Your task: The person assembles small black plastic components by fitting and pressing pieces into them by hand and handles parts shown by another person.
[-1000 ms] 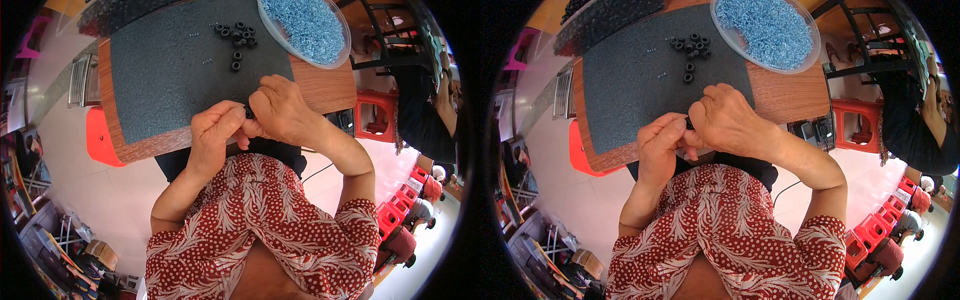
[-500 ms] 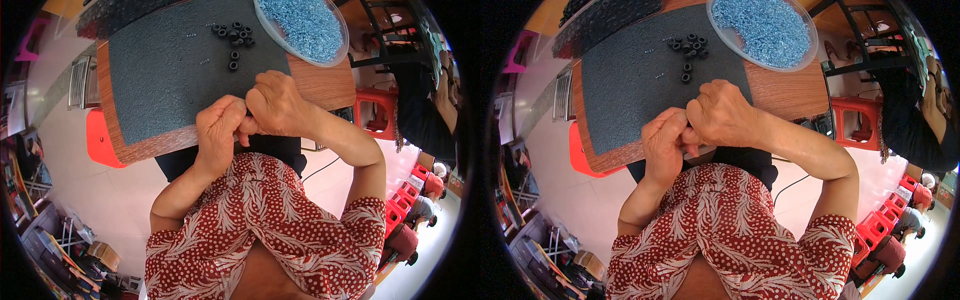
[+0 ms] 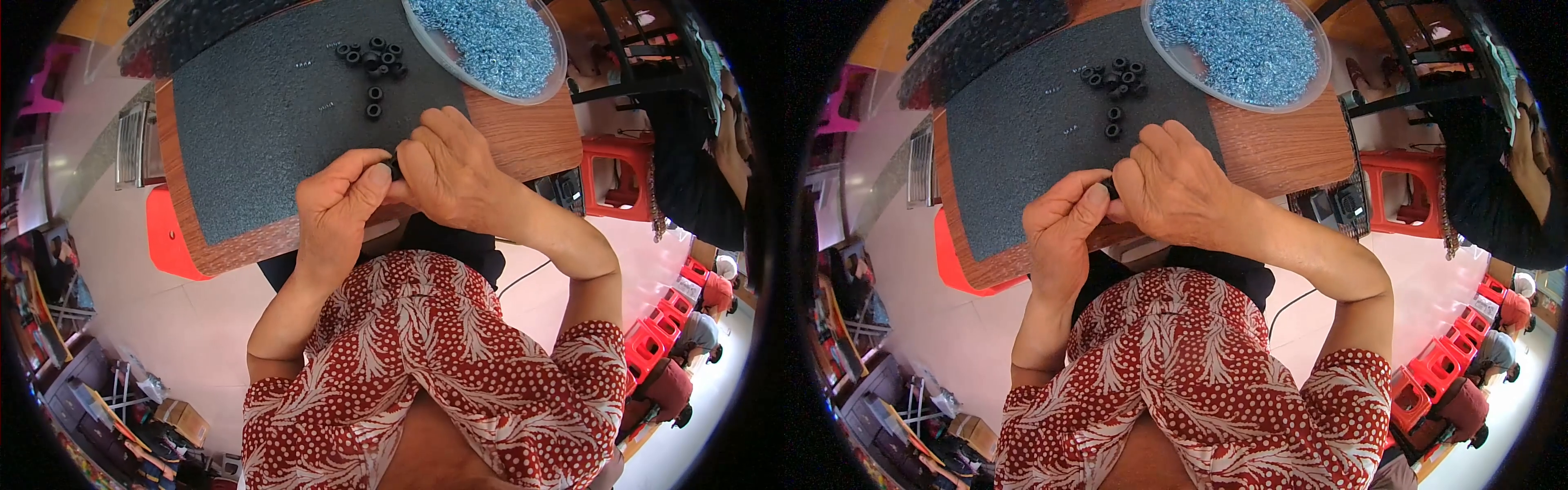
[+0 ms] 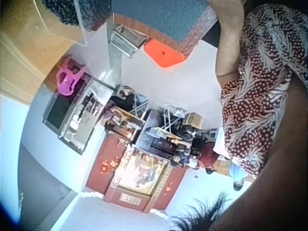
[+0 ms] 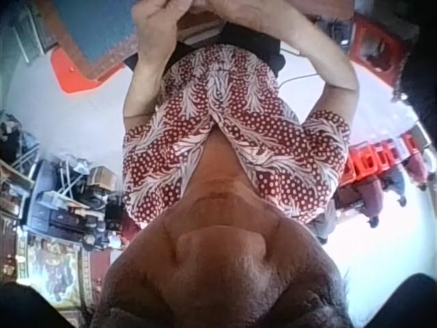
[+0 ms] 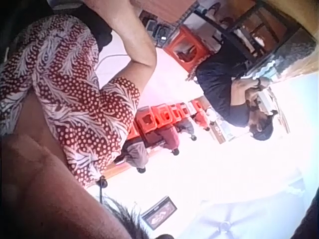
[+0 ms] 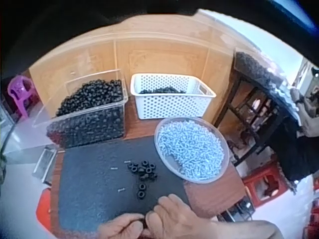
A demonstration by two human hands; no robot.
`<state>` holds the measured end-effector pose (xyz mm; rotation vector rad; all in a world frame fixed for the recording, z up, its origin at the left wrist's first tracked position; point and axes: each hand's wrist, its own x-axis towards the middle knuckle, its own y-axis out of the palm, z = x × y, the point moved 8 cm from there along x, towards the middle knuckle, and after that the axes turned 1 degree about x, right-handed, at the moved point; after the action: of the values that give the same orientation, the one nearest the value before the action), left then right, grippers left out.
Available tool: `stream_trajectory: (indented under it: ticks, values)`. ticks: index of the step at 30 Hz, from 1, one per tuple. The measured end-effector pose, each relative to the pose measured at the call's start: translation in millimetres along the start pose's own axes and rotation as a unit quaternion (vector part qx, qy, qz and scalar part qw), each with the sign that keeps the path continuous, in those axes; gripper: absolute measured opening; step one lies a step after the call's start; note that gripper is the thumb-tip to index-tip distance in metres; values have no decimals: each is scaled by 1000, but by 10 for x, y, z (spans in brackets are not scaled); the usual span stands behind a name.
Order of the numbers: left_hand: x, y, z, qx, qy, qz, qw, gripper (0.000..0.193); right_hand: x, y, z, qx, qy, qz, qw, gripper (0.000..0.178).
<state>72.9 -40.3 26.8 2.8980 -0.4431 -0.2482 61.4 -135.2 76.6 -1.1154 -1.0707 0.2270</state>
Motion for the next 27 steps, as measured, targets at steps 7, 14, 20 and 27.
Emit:
stream_trajectory:
  ticks: [7, 14, 20, 27]
  values:
    - [-22, -17, -7, 48, 22, -16, 998, 22, -22, -7, 16, 7, 22, 5, 1000, 28]
    - [-54, -17, 48, 97, 41, -49, 993, 17, -21, 14, 91, -11, 27, 59, 998, 22]
    - [-52, 39, -97, 211, 134, -78, 965, 10, -10, 30, 141, -53, 11, 85, 995, 19]
    - [-20, 30, -98, 243, 130, -113, 955, 9, 17, 90, 109, -48, -4, 84, 995, 17]
